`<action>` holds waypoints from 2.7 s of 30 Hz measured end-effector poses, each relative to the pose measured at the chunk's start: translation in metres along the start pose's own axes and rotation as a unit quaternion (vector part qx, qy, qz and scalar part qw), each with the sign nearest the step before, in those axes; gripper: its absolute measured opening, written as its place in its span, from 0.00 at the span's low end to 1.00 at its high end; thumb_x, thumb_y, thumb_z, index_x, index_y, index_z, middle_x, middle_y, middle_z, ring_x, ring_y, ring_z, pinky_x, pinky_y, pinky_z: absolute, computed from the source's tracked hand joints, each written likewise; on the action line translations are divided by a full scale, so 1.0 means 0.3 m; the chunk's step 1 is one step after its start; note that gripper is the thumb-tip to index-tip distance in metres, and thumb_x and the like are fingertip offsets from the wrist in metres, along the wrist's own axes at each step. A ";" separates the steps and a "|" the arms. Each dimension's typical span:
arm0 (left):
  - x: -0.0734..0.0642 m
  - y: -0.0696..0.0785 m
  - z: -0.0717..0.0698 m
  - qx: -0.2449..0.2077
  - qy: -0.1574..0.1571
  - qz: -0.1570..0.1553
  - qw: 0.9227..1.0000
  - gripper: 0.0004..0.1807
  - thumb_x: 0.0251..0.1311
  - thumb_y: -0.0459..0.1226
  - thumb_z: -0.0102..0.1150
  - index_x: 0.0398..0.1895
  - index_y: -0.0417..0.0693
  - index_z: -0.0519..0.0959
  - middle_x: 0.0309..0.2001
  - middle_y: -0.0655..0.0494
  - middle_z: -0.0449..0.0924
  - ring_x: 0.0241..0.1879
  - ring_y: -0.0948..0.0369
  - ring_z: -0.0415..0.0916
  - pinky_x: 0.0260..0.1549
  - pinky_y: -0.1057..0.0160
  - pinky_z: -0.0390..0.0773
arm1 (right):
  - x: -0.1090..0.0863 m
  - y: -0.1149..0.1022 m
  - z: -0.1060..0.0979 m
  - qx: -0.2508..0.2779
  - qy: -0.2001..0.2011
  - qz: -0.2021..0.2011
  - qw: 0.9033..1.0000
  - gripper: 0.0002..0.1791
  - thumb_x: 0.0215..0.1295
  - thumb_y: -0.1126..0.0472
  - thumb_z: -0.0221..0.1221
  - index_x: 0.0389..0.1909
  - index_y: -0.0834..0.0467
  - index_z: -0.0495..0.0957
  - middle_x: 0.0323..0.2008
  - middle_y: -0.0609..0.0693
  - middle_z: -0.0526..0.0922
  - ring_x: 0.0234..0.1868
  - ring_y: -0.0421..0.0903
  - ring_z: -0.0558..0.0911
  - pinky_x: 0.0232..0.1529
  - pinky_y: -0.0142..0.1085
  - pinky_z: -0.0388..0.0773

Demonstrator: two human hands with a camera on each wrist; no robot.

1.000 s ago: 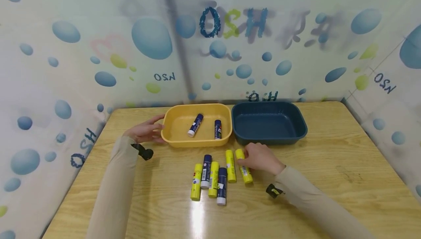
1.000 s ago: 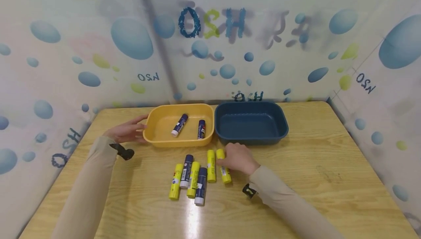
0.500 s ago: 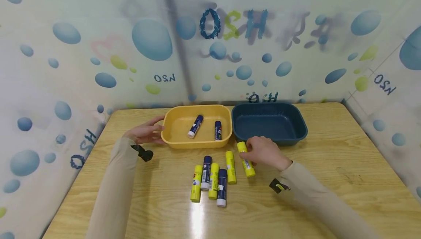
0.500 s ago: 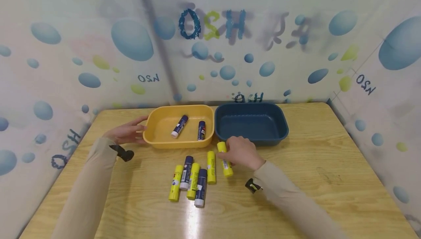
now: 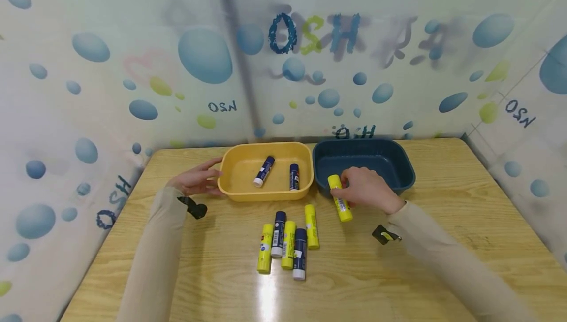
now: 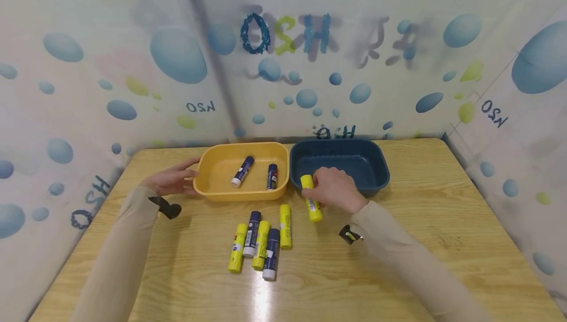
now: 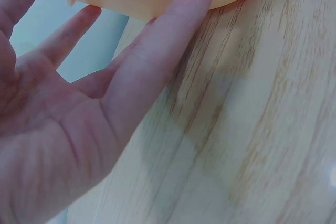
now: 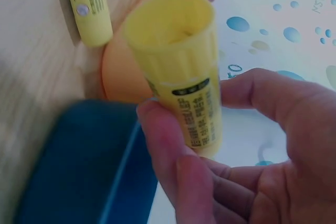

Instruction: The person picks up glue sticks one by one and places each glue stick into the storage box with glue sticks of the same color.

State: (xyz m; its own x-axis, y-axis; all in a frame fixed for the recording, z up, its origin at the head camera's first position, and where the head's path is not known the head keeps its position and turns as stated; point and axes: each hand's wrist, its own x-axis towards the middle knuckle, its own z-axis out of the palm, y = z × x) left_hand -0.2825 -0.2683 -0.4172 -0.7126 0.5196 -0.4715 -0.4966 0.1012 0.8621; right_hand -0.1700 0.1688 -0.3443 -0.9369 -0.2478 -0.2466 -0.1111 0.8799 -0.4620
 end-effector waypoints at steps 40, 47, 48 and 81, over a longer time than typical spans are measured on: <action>0.003 -0.007 -0.003 -0.006 0.013 0.000 1.000 0.38 0.72 0.29 0.41 0.78 0.59 0.39 0.72 0.39 0.42 0.57 0.44 0.68 0.56 0.42 0.71 | 0.226 0.054 -0.209 -0.034 -0.048 0.048 0.997 0.20 0.65 0.49 0.58 0.33 0.66 0.78 0.27 0.55 0.82 0.25 0.47 0.84 0.28 0.37 0.80; 0.001 -0.008 -0.013 -0.012 0.015 0.000 1.000 0.38 0.72 0.28 0.40 0.78 0.59 0.39 0.72 0.39 0.42 0.57 0.44 0.68 0.55 0.42 0.71 | 0.284 0.096 -0.211 -0.011 -0.075 0.082 0.994 0.21 0.67 0.51 0.56 0.41 0.68 0.76 0.32 0.58 0.82 0.29 0.50 0.85 0.31 0.36 0.82; 0.001 -0.009 -0.015 -0.014 0.015 0.000 1.000 0.38 0.72 0.28 0.40 0.78 0.59 0.39 0.72 0.39 0.42 0.56 0.44 0.68 0.55 0.41 0.71 | 0.291 0.102 -0.212 -0.014 -0.079 0.085 0.993 0.21 0.67 0.51 0.56 0.41 0.68 0.76 0.32 0.58 0.82 0.29 0.50 0.85 0.31 0.36 0.82; 0.009 -0.009 -0.007 -0.015 0.016 0.000 1.000 0.38 0.72 0.28 0.40 0.78 0.59 0.39 0.73 0.40 0.42 0.57 0.43 0.68 0.54 0.43 0.73 | 0.385 0.293 -0.170 -0.013 -0.146 0.166 0.975 0.24 0.66 0.55 0.55 0.46 0.75 0.76 0.24 0.55 0.84 0.19 0.41 0.80 0.31 0.32 0.79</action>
State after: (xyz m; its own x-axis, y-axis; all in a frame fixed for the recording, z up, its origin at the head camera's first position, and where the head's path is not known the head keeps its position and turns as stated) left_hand -0.2840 -0.2689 -0.4211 -0.7278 0.4917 -0.4781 -0.5112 0.0757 0.8561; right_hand -0.3050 0.2381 -0.3699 -0.7885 -0.0494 -0.6131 0.1703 0.9403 -0.2948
